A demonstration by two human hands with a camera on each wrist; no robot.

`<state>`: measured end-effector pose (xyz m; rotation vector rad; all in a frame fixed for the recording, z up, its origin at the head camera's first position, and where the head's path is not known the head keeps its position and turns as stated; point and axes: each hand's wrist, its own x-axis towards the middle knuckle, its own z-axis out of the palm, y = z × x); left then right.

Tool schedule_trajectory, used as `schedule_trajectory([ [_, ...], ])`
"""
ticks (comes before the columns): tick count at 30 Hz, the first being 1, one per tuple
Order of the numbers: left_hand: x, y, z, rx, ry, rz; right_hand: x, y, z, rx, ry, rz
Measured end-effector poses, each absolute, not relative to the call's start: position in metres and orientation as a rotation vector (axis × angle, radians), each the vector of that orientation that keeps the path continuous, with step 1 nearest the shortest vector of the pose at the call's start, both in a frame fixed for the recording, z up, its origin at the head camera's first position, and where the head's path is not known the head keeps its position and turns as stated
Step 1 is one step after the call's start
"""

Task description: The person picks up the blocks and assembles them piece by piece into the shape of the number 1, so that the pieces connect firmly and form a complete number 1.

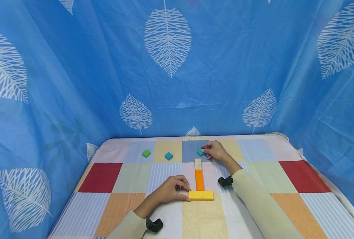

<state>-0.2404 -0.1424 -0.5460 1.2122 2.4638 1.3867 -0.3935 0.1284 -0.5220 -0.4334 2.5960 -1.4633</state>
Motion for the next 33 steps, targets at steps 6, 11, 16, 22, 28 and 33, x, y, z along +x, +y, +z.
schedule_trajectory([
  [6,-0.24,-0.142,-0.544,1.234,2.464,1.385,-0.392,0.127,-0.522,-0.414,2.548,-1.516],
  [11,-0.239,-0.142,-0.544,1.231,2.461,1.39,-0.391,0.125,-0.523,-0.405,2.532,-1.536],
  [16,-0.239,-0.142,-0.545,1.224,2.461,1.39,-0.389,0.123,-0.524,-0.382,2.529,-1.548],
  [22,-0.239,-0.142,-0.545,1.209,2.463,1.386,-0.385,0.121,-0.524,-0.408,2.487,-1.564],
  [28,-0.24,-0.142,-0.544,1.223,2.467,1.385,-0.384,0.12,-0.525,-0.412,2.472,-1.588],
  [33,-0.239,-0.142,-0.543,1.223,2.469,1.38,-0.384,0.12,-0.526,-0.414,2.516,-1.556],
])
